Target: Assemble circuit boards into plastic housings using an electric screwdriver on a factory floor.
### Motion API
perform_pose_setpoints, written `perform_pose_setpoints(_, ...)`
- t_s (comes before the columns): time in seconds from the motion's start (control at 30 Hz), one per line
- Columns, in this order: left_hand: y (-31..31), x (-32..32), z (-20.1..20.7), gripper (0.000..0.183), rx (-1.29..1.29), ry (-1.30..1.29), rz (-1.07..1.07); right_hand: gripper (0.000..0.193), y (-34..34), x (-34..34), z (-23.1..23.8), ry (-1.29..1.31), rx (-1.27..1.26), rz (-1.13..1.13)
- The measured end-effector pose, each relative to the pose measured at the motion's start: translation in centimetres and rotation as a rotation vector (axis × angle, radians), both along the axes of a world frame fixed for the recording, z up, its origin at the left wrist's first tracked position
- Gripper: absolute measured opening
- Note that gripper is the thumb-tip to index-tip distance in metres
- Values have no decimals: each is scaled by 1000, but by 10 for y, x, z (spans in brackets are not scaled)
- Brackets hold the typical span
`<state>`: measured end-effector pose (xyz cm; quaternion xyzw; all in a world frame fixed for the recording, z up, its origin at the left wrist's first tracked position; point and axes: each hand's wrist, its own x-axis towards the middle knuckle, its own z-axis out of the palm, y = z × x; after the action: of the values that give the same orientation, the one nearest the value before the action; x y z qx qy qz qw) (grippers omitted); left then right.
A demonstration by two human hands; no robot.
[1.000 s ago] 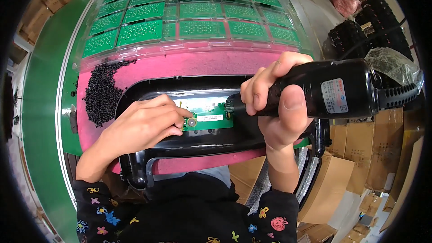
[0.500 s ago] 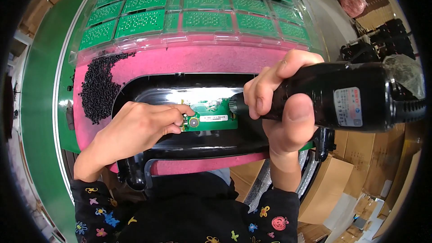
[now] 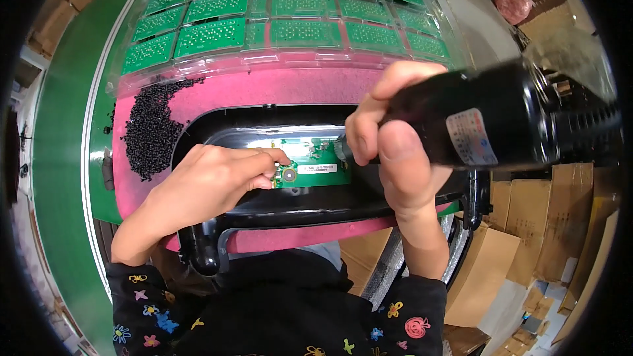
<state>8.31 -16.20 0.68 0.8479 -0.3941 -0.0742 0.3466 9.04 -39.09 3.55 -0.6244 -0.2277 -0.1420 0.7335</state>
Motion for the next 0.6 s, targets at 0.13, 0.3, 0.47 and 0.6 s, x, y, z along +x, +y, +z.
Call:
perform_pose_setpoints(0.13, 3, 1, -8, 14, -74, -121, -14, 44, 12, -13, 18, -60, 315, 178)
perform_pose_setpoints(0.3, 5, 5, -6, 20, -325, -77, -56, 41, 31, -24, 36, -170, 431, 291)
perform_pose_setpoints(0.47, 9, 5, -7, 21, -416, -118, -33, 42, 42, -21, 36, -229, 456, 298)
perform_pose_setpoints(0.6, 6, 5, -7, 20, -498, -31, -58, 41, 36, -22, 42, -218, 420, 314)
